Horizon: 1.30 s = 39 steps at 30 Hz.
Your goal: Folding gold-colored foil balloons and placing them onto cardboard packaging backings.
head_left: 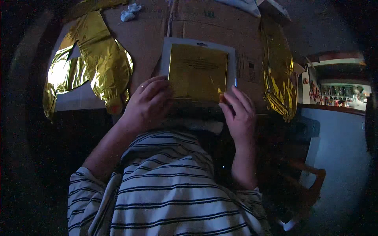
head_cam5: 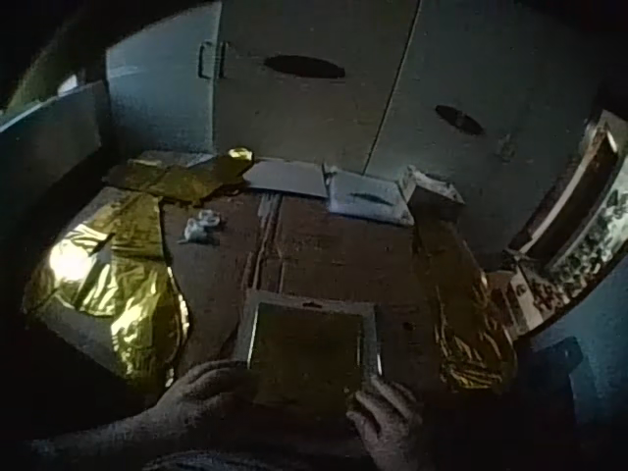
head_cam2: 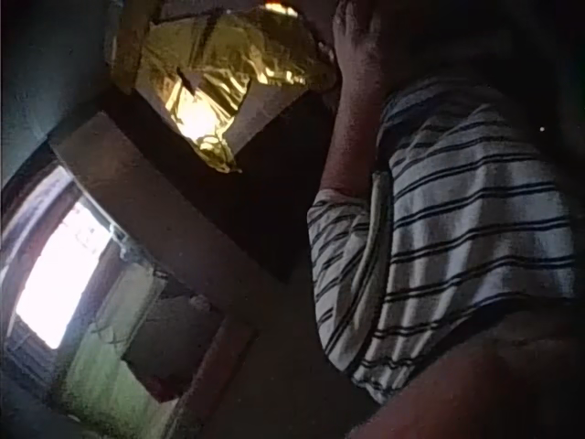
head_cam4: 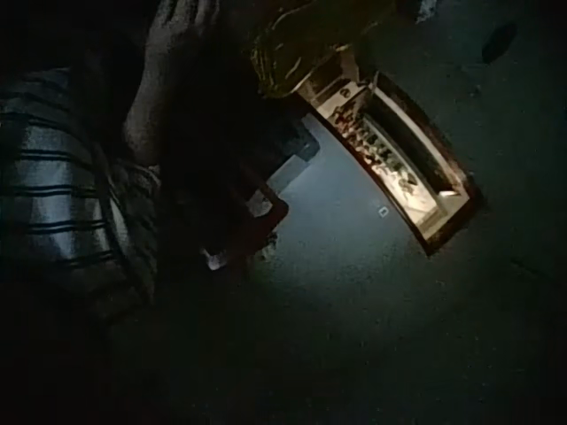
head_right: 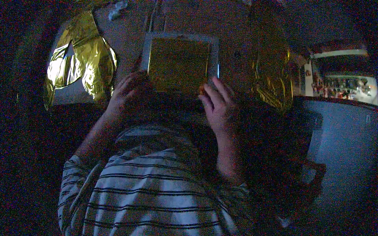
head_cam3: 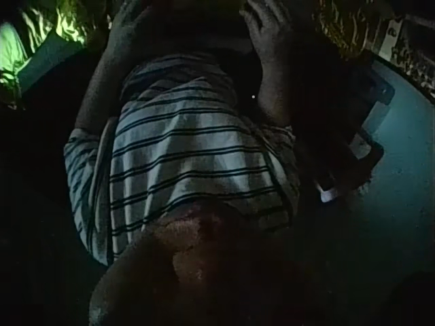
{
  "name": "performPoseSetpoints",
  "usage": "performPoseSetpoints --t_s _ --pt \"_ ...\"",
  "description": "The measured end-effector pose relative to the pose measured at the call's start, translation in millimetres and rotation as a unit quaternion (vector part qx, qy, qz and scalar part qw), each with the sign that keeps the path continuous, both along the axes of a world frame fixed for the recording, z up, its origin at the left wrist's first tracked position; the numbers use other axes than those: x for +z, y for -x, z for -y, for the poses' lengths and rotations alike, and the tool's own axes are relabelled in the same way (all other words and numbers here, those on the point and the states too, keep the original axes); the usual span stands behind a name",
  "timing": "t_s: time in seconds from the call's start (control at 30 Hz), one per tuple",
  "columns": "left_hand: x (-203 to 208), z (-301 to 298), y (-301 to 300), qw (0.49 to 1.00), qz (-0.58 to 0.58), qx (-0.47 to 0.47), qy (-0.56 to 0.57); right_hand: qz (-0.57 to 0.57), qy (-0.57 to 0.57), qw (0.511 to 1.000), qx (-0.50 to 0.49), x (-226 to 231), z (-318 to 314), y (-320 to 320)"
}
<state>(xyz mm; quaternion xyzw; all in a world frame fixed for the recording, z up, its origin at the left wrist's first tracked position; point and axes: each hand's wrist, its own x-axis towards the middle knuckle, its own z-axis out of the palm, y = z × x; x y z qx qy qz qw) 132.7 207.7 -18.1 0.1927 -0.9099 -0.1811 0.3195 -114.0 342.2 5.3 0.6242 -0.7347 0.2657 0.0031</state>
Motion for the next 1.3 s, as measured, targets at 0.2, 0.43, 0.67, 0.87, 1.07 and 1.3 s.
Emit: performPoseSetpoints --t_s 0.2,0.43,0.67,0.87,1.07,1.3 --pt "28.1 1.7 13.0 1.000 0.003 -0.027 0.015 -0.038 0.003 0.999 0.017 -3.7 2.6 2.7" --pt "6.5 28.6 48.3 0.992 0.036 -0.092 0.076 -0.045 -0.030 0.998 0.041 7.0 13.0 8.6" --pt "1.1 34.0 40.5 0.995 0.035 -0.091 0.010 0.128 -0.090 0.986 0.052 44.1 56.2 36.6" --pt "2.4 35.5 38.4 0.994 0.015 -0.106 0.008 0.124 0.016 0.970 0.209 57.8 209.1 4.6" --pt "9.9 32.9 34.6 0.995 0.014 -0.100 -0.003 0.068 -0.056 0.973 0.212 39.5 355.6 -39.1" --pt "3.9 33.8 35.9 0.991 -0.032 -0.128 -0.005 -0.164 -0.011 0.962 0.217 -0.9 453.3 -42.7"
